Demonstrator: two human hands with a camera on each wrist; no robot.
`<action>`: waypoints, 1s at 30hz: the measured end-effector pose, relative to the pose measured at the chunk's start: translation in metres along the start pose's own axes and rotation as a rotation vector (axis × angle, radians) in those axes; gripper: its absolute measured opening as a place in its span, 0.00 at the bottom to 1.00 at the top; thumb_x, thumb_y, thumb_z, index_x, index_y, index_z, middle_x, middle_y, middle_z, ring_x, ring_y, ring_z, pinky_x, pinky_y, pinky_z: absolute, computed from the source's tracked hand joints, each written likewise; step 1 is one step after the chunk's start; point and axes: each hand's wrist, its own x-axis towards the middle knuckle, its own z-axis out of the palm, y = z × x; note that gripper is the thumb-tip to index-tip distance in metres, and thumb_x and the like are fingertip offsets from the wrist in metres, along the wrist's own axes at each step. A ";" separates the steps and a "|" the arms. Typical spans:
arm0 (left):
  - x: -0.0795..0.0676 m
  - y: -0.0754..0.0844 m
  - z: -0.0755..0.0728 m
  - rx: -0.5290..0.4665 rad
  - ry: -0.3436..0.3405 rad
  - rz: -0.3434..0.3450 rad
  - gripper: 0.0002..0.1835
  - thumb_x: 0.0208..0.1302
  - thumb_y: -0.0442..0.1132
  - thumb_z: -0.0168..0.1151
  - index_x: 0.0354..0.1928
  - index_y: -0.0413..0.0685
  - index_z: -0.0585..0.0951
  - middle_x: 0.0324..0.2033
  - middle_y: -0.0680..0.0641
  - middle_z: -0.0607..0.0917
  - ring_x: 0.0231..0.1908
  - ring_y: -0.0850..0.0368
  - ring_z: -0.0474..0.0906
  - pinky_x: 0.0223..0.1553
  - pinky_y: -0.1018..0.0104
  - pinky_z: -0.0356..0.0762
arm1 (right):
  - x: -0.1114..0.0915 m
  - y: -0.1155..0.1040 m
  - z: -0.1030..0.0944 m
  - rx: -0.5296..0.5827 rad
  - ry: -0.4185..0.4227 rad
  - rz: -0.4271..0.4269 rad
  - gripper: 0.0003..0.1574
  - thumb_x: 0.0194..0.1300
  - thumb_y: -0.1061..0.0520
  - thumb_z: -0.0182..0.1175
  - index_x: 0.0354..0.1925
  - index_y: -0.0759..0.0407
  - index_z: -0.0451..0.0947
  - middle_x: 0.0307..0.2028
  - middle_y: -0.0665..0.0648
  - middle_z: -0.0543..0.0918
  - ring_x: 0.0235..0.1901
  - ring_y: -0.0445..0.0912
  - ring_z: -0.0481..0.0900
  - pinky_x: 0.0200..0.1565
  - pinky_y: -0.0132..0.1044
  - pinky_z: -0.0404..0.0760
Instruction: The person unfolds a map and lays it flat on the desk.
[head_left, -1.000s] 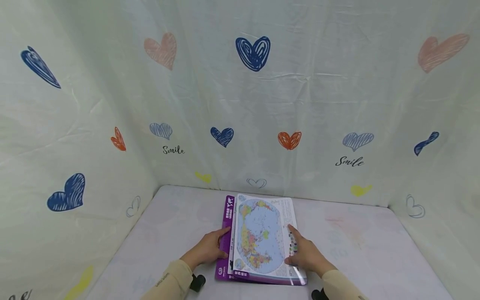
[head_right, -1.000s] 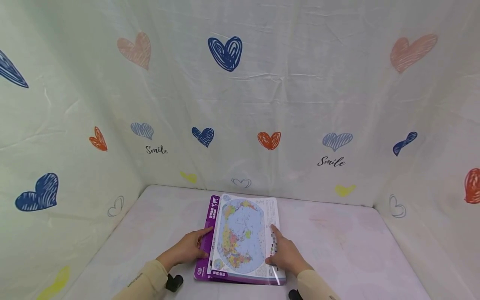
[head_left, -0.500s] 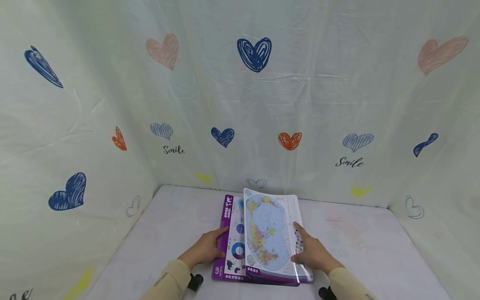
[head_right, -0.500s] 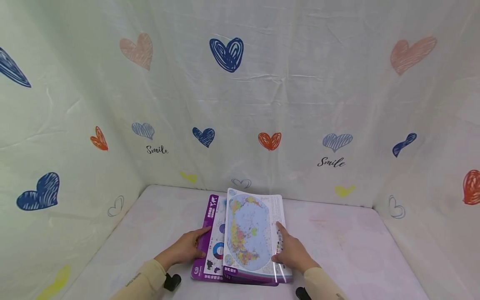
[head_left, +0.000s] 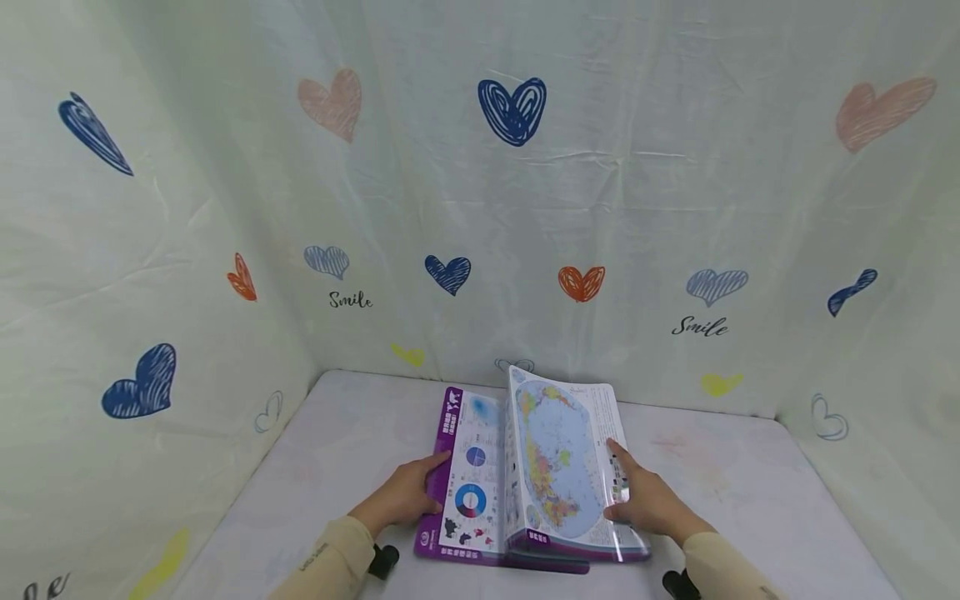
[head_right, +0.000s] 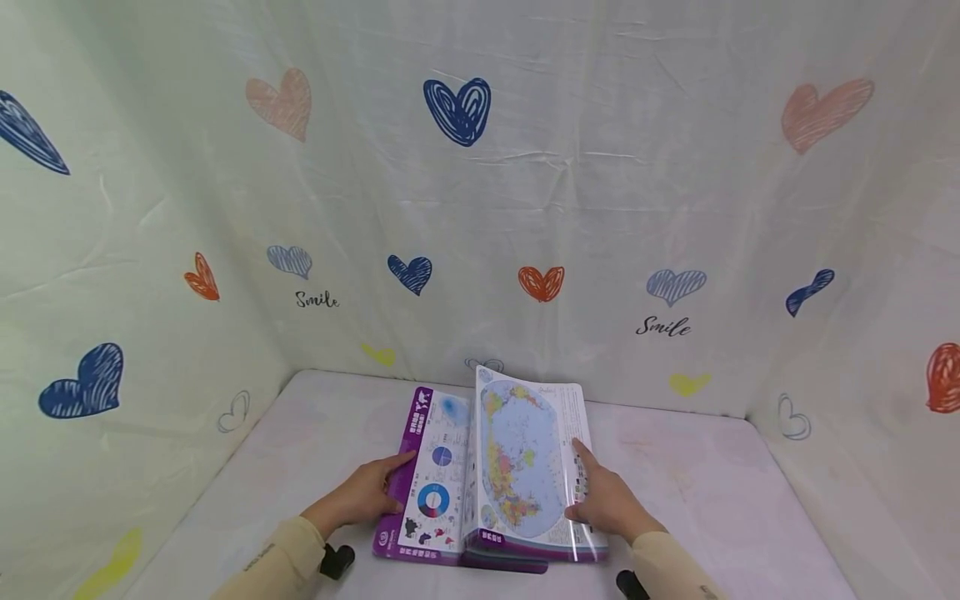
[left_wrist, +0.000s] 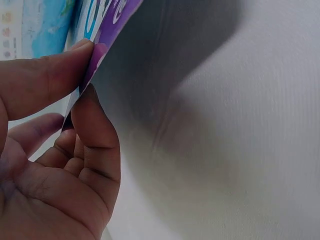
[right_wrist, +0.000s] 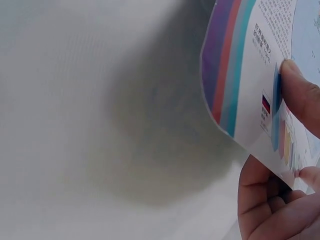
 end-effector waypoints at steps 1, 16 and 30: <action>0.000 -0.001 -0.001 -0.001 0.001 -0.004 0.45 0.48 0.27 0.75 0.71 0.41 0.68 0.65 0.30 0.71 0.65 0.30 0.65 0.63 0.36 0.63 | 0.000 0.001 -0.001 0.000 -0.001 0.003 0.74 0.41 0.55 0.80 0.78 0.61 0.48 0.52 0.74 0.79 0.40 0.55 0.80 0.52 0.63 0.75; -0.008 -0.013 -0.017 0.037 0.015 -0.075 0.44 0.50 0.27 0.74 0.72 0.44 0.68 0.66 0.32 0.70 0.65 0.29 0.64 0.62 0.35 0.65 | -0.002 0.021 -0.025 -0.032 -0.010 0.038 0.76 0.42 0.50 0.80 0.78 0.59 0.44 0.55 0.78 0.75 0.41 0.56 0.79 0.49 0.61 0.76; -0.017 -0.027 -0.033 0.048 0.018 -0.102 0.46 0.48 0.25 0.73 0.72 0.44 0.68 0.65 0.29 0.70 0.64 0.28 0.65 0.61 0.35 0.67 | -0.011 0.044 -0.046 -0.029 -0.008 0.008 0.77 0.43 0.48 0.80 0.78 0.62 0.42 0.59 0.83 0.69 0.48 0.64 0.78 0.52 0.66 0.73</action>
